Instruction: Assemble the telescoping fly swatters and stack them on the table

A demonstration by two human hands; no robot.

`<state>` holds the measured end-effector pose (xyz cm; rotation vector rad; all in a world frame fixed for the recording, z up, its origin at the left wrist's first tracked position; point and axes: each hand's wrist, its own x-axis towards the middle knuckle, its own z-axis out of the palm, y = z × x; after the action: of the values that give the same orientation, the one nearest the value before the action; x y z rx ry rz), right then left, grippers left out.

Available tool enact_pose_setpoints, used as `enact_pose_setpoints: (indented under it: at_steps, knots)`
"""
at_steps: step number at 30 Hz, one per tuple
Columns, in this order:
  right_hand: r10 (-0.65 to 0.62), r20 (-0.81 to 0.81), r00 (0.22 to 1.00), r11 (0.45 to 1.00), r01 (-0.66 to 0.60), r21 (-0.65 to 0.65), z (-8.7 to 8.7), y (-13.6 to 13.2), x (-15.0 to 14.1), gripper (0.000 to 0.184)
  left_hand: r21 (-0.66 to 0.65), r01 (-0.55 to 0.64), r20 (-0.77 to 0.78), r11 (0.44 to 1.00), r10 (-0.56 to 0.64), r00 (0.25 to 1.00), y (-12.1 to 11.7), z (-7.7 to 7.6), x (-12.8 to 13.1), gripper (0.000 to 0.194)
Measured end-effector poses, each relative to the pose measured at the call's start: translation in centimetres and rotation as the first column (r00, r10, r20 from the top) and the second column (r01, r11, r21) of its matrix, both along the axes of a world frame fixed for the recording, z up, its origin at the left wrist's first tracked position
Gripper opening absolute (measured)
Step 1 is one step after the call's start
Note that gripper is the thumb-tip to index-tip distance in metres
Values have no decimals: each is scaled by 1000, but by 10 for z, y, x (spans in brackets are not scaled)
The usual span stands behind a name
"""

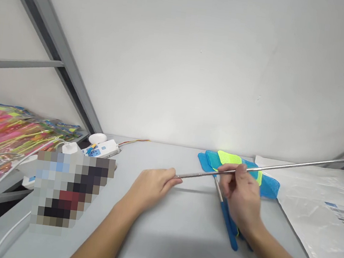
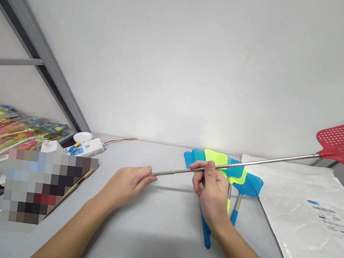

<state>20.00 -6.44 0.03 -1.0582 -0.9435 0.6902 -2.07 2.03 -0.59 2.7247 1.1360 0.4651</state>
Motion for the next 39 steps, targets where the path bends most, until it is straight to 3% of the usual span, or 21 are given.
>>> enact_pose_setpoints:
  at_steps: [5, 8, 10, 13, 15, 17, 22, 25, 31, 37, 39]
  knots:
    - [-195, -134, 972, 962, 216, 166, 27, 2, 37, 34, 12, -46, 10, 999, 46, 999, 9, 11, -12, 44]
    - [-286, -139, 948, 930, 309, 197, 28, 5, 45, 38, 28, -53, -3, 998, 53, 999, 7, 11, -11, 43]
    - [-254, -109, 961, 953, 268, 145, 17, 5, 33, 38, 40, -44, -17, 998, 45, 999, 4, 8, -7, 42]
    - [-71, -34, 997, 997, 72, 25, 0, 2, 8, 41, 23, -3, -23, 1000, 4, 1000, 2, 5, -3, 40]
    - [-16, 29, 999, 1000, 16, 4, -2, 0, 2, 41, 28, 2, -7, 1000, -1, 1000, 5, 6, -7, 41]
    - [-54, 34, 998, 998, 53, 41, 5, 0, 9, 37, 54, -25, 8, 998, 24, 1000, 9, 9, -14, 43]
    - [-225, -162, 961, 949, 254, 189, 33, 2, 53, 35, 92, -101, 18, 991, 100, 995, 16, 13, -29, 44]
    - [-276, -181, 944, 930, 310, 199, 30, 5, 57, 35, 97, -99, 16, 990, 98, 995, 14, 9, -23, 42]
    - [-117, -104, 988, 991, 123, 52, 10, 5, 26, 39, 69, -32, -5, 997, 33, 999, 6, 2, -8, 39]
    - [-189, -54, 980, 961, 196, 192, 35, -2, 46, 37, 91, -39, 14, 995, 38, 999, 8, 7, -11, 45]
    - [-165, -55, 985, 968, 172, 183, 34, -1, 49, 37, 99, -46, 12, 994, 45, 999, 8, 6, -12, 44]
